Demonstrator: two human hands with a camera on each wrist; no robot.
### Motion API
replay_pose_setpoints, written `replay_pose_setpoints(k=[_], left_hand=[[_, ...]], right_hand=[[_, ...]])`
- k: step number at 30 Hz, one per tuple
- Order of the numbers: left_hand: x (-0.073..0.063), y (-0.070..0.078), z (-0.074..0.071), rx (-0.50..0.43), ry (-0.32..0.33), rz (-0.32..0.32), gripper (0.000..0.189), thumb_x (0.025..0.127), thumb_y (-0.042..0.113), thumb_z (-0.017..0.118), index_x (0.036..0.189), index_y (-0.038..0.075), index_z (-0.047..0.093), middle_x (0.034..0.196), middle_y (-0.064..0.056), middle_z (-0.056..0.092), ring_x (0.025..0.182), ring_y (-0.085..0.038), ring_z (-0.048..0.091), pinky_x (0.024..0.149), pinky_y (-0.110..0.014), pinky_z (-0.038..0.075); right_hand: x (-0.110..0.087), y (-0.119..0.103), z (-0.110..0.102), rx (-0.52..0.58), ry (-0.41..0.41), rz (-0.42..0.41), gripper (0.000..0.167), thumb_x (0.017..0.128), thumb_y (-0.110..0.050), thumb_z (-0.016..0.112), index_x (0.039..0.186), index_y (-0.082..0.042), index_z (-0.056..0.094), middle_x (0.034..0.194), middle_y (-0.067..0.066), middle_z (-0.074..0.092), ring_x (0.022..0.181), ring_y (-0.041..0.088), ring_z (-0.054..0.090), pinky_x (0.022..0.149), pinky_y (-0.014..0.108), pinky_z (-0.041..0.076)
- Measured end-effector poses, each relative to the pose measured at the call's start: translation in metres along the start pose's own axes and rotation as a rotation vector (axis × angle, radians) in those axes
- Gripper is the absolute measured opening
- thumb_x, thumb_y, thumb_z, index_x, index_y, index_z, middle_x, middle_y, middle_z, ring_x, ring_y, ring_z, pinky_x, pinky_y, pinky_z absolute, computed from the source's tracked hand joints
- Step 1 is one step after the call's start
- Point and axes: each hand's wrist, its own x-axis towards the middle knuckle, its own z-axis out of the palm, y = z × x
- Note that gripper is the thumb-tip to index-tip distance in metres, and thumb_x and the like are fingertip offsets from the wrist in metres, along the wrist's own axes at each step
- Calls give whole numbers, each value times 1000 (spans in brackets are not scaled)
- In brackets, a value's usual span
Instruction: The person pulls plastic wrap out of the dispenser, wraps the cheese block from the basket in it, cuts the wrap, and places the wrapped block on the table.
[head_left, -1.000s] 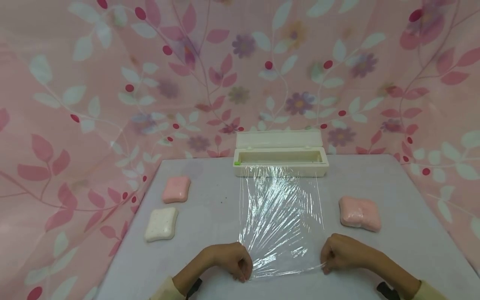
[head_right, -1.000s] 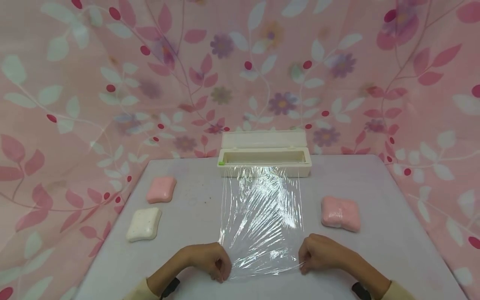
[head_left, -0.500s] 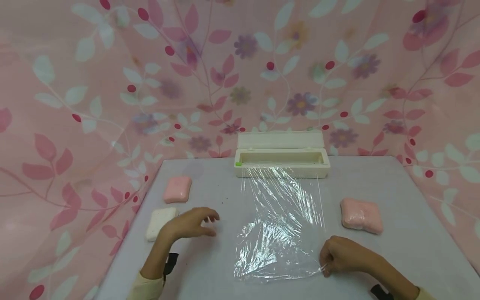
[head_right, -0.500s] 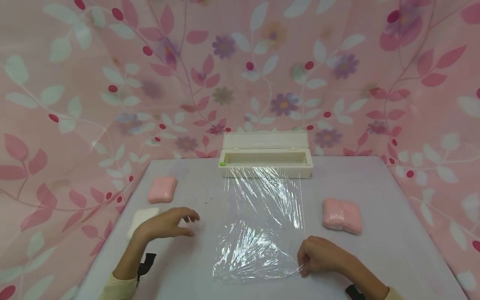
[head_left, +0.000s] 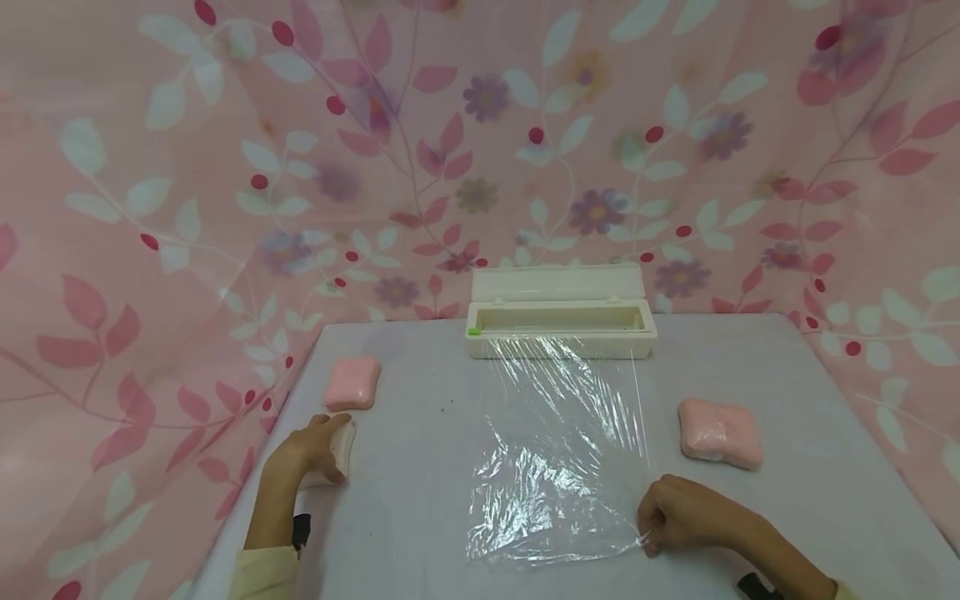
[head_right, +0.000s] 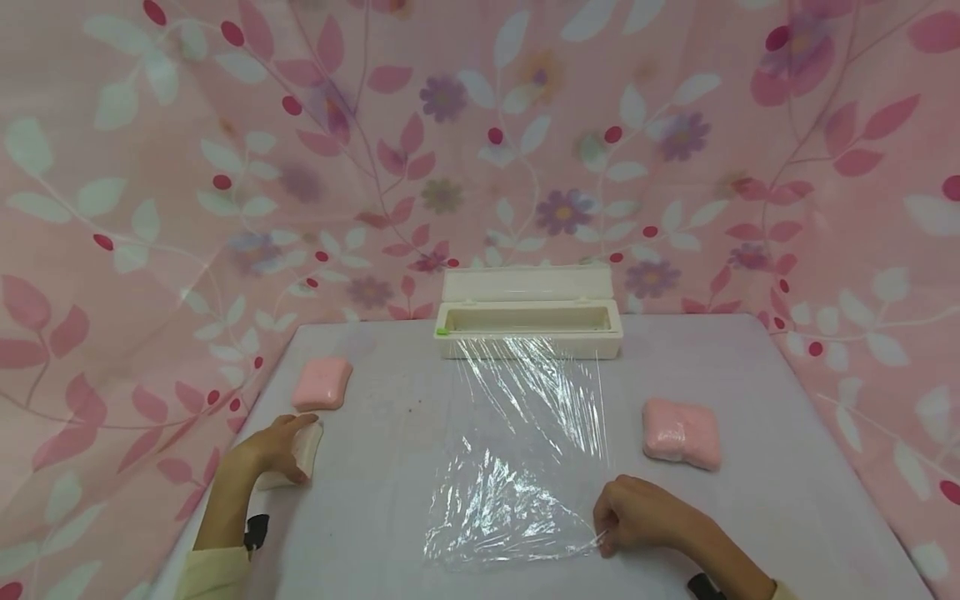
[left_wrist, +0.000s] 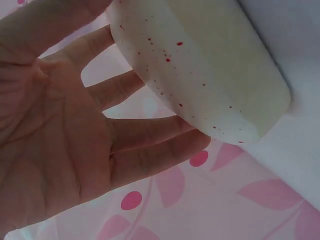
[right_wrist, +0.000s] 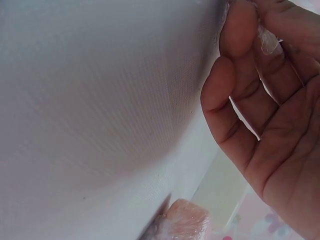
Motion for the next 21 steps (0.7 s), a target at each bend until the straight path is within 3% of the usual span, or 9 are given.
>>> replay_pose_setpoints(k=[6, 10, 13, 17, 21], left_hand=[[-1, -1, 2, -2, 32, 27, 90, 63, 18, 91, 141, 9, 48, 132, -29, 47, 100, -47, 50, 79, -63, 46], [-4, 14, 2, -13, 66, 61, 88, 64, 17, 89, 142, 7, 48, 136, -31, 44, 104, -52, 47, 81, -65, 44], [-8, 41, 2, 5, 144, 148, 84, 65, 16, 87, 140, 7, 51, 134, -28, 47, 100, -47, 49, 79, -61, 46], [-12, 92, 2, 90, 264, 318, 81, 64, 22, 88, 137, 10, 55, 121, -19, 55, 91, -36, 52, 73, -50, 48], [-13, 150, 9, 176, 294, 450, 80, 69, 31, 86, 140, 15, 52, 126, -16, 54, 93, -36, 51, 68, -45, 49]], right_hand=[[0, -2, -1, 21, -8, 4, 17, 71, -18, 84, 66, -25, 69, 55, -22, 54, 51, -5, 44, 46, 19, 39], [0, -4, -1, 38, -15, 34, 17, 71, -18, 83, 66, -25, 69, 54, -21, 54, 51, -4, 44, 47, 19, 39], [-1, -4, -1, 43, -13, 33, 17, 72, -18, 83, 65, -25, 69, 54, -21, 54, 51, -4, 44, 47, 19, 39], [-1, -4, -1, 47, -14, 39, 17, 73, -18, 83, 65, -25, 69, 54, -21, 54, 51, -3, 44, 47, 19, 38], [-1, -3, -1, 54, -18, 54, 17, 73, -19, 83, 65, -25, 69, 54, -20, 54, 51, -3, 44, 47, 19, 38]])
